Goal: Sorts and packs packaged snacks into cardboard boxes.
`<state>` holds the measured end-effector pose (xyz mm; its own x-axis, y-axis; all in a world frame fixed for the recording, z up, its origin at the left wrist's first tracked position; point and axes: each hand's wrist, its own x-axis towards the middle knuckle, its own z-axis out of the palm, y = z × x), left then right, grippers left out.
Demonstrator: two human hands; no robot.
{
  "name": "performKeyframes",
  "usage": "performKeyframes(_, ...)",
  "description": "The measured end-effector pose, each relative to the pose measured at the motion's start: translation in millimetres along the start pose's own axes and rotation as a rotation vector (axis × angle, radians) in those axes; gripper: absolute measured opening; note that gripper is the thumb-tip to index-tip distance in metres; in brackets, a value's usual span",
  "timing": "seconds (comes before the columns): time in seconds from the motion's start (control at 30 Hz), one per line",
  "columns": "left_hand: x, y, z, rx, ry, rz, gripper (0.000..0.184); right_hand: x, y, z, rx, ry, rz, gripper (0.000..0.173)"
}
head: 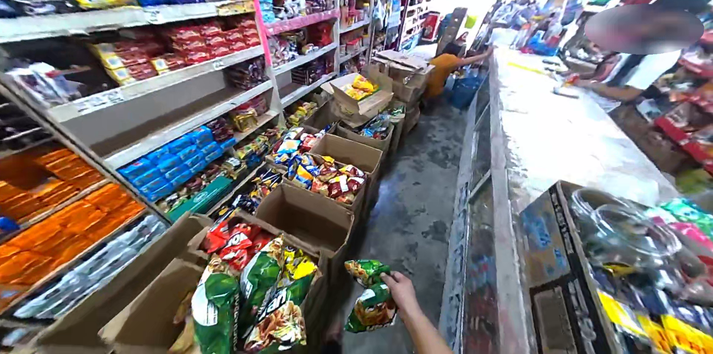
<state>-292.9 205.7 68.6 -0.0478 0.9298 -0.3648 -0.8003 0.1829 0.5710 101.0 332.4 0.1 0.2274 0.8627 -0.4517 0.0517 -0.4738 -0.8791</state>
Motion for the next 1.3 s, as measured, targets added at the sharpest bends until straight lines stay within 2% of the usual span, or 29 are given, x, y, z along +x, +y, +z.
performKeyframes(0.03,34,2,5,0.027,0.006,-0.003,0.041,17,-9,-4,-0.021,0.024,-0.021,0.025)
performKeyframes(0.07,65,4,24,0.061,0.088,-0.024,0.049,31,-16,-11,-0.040,0.057,-0.028,0.025)
performKeyframes(0.13,138,8,72,0.076,0.174,-0.065,0.052,62,-36,-29,-0.071,0.139,-0.025,0.029)
performKeyframes(0.2,211,7,115,0.084,0.124,-0.091,0.050,92,-51,-52,-0.075,0.223,-0.008,0.032)
performKeyframes(0.33,324,-15,210,0.150,-0.001,-0.177,0.044,143,-77,-105,-0.051,0.367,0.042,0.032)
performKeyframes(0.47,402,-51,296,0.132,-0.117,-0.302,0.039,203,-91,-145,0.018,0.476,0.103,0.033)
performKeyframes(0.53,436,-73,328,0.129,-0.141,-0.337,0.037,250,-93,-162,0.071,0.500,0.123,0.033)
performKeyframes(0.67,495,-117,362,0.154,-0.004,-0.338,0.033,367,-103,-187,0.132,0.430,0.137,0.032)
performKeyframes(0.87,579,-152,389,0.082,0.090,-0.332,0.044,526,-190,-224,0.031,0.247,0.090,0.031)
performKeyframes(1.03,641,-160,428,0.046,0.184,-0.176,0.042,628,-257,-244,0.045,0.182,0.090,0.028)
performKeyframes(1.2,761,-186,458,0.092,0.228,-0.168,0.039,734,-300,-270,-0.009,0.149,0.095,0.026)
performKeyframes(1.3,854,-196,515,0.203,0.246,-0.246,0.039,794,-328,-294,-0.017,0.229,0.118,0.027)
